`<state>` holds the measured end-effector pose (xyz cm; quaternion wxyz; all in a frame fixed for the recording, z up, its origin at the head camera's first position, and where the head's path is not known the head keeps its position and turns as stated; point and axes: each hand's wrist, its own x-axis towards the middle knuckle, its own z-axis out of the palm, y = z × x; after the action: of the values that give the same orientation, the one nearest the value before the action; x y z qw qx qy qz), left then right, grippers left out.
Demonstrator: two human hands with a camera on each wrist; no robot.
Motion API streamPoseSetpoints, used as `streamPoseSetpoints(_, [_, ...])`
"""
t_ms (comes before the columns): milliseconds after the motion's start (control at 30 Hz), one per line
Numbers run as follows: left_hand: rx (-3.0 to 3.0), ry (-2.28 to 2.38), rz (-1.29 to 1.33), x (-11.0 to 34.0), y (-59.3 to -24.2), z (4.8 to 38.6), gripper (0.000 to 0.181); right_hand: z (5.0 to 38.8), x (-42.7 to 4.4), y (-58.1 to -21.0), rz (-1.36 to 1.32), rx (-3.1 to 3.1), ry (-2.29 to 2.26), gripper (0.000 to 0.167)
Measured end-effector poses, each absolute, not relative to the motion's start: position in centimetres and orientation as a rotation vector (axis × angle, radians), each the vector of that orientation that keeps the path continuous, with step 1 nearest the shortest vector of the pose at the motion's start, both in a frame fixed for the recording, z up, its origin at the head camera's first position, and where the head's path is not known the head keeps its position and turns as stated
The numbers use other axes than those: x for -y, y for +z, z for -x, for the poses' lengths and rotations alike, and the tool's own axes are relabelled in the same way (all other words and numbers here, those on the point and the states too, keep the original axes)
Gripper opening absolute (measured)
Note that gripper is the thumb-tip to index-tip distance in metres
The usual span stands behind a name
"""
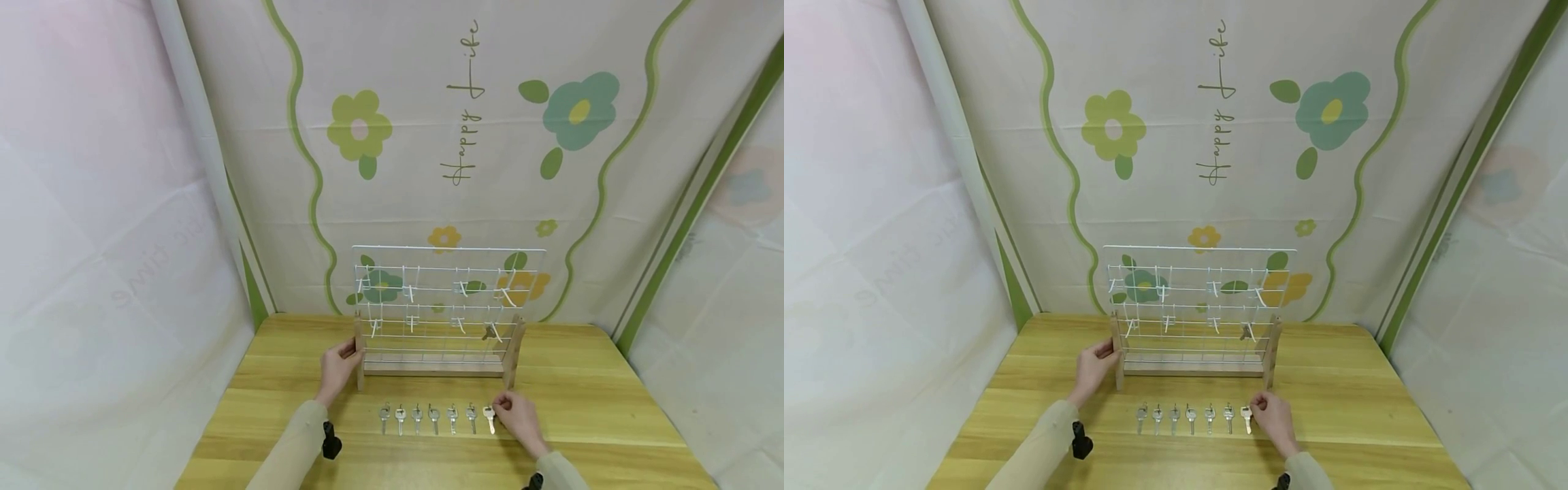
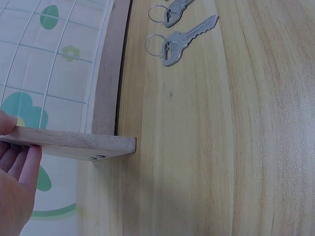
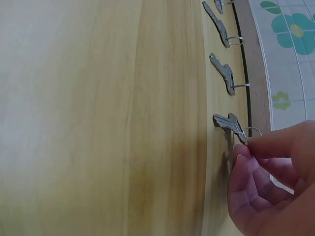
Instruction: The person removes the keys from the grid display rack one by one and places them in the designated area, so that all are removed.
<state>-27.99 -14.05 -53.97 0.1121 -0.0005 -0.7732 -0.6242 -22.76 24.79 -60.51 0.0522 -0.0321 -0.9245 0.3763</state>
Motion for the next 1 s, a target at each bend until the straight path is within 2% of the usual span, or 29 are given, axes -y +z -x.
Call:
streamPoseSetpoints(233, [2.263,-1.824,-0.023,14.4,-56.2,29.3,0.039,22.6,-24.7,-60.5,0.08,2.839,1.054,0.005])
streamPoseSetpoints(567, [2.245,-1.844,-0.037,14.5,-56.3,29.4,0.039,22.5,-25.0,-60.1,0.111,2.831,1.067,0.005])
streamPoseSetpoints(1000, [2.235,-1.86,-0.018,14.4,-56.1,29.3,0.039,25.0,-24.8,-54.2,0.015,2.629,1.183,0.016])
